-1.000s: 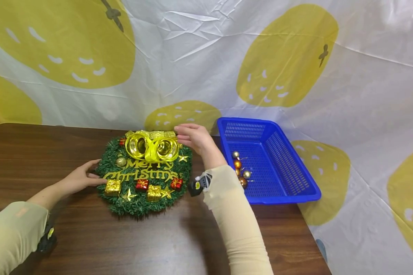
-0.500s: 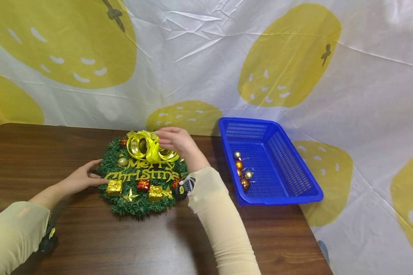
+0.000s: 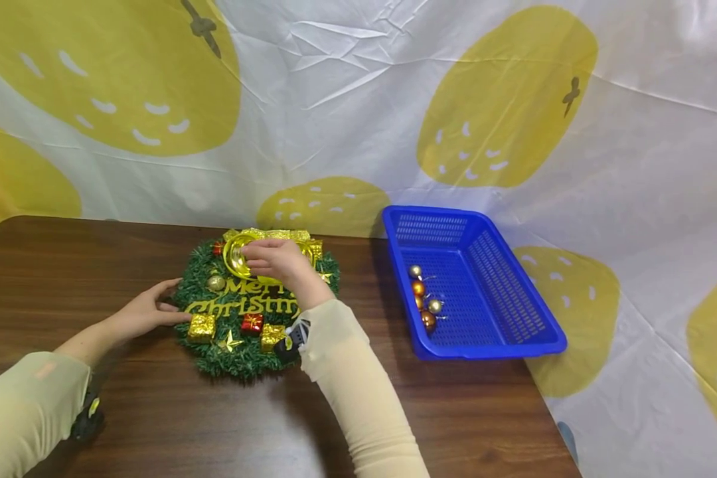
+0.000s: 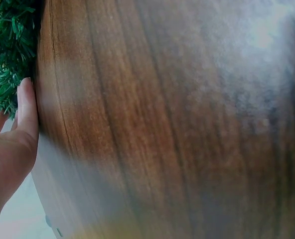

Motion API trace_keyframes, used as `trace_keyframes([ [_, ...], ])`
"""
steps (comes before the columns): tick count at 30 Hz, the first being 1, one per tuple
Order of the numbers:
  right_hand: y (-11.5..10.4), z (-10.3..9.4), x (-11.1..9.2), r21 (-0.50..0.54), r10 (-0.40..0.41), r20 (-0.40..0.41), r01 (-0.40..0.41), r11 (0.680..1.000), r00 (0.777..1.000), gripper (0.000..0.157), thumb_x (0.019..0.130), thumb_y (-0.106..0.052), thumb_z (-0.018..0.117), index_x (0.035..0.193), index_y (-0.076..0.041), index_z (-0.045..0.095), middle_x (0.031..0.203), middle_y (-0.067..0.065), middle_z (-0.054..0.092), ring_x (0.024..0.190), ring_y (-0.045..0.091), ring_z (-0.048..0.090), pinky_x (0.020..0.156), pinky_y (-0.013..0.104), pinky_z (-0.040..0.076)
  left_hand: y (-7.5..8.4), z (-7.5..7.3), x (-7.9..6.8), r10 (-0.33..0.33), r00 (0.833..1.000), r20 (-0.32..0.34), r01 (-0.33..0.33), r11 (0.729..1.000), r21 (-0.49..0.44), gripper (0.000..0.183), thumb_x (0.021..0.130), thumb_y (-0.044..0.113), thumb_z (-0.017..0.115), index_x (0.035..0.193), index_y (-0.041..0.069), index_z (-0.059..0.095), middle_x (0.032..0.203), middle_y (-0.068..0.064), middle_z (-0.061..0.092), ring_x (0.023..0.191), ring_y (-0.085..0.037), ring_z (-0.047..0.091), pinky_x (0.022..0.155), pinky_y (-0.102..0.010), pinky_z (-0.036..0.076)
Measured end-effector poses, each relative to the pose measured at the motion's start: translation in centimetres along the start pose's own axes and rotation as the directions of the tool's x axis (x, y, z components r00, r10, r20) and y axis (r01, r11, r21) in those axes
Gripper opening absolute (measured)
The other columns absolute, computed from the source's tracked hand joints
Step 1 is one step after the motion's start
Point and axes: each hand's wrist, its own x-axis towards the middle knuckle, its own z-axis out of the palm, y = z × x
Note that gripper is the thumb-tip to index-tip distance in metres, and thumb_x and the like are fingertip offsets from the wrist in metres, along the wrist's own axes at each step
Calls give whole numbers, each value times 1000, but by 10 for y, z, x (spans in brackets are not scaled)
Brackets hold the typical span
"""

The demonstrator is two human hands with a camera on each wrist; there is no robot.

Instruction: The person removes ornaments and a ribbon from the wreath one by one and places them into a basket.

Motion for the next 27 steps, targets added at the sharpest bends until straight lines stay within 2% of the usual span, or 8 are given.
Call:
trace_keyframes([
  [8, 17, 12, 12, -58, -11, 27, 12, 998, 1000, 46, 93, -10, 57, 135, 5, 46, 136, 22, 49, 125, 37, 49, 105, 43, 40, -1, 1, -1, -8, 1000, -1, 8, 1000, -16, 97, 87, 33, 66, 148, -5, 1, 145, -40, 14, 124, -48, 42, 94, -52, 44],
  [22, 34, 30, 28, -71, 40, -37, -42, 997, 999, 43, 88, -15, 65, 128, -1, 56, 130, 17, 57, 117, 31, 57, 98, 39, 48, 0, 1, -1, -27, 1000, -9, 27, 999, -18, 99, 86, 35, 67, 148, -5, 1, 145, -41, 14, 124, -48, 42, 95, -52, 44],
  [27, 39, 35, 35, -84, 58, -75, -64, 994, 996, 43, 87, -15, 67, 125, 1, 58, 125, 19, 60, 114, 31, 60, 91, 36, 52, 1, 1, 0, -24, 1000, -9, 24, 999, -30, 98, 86, 34, 67, 148, -5, 2, 145, -40, 15, 124, -48, 42, 95, -51, 45],
])
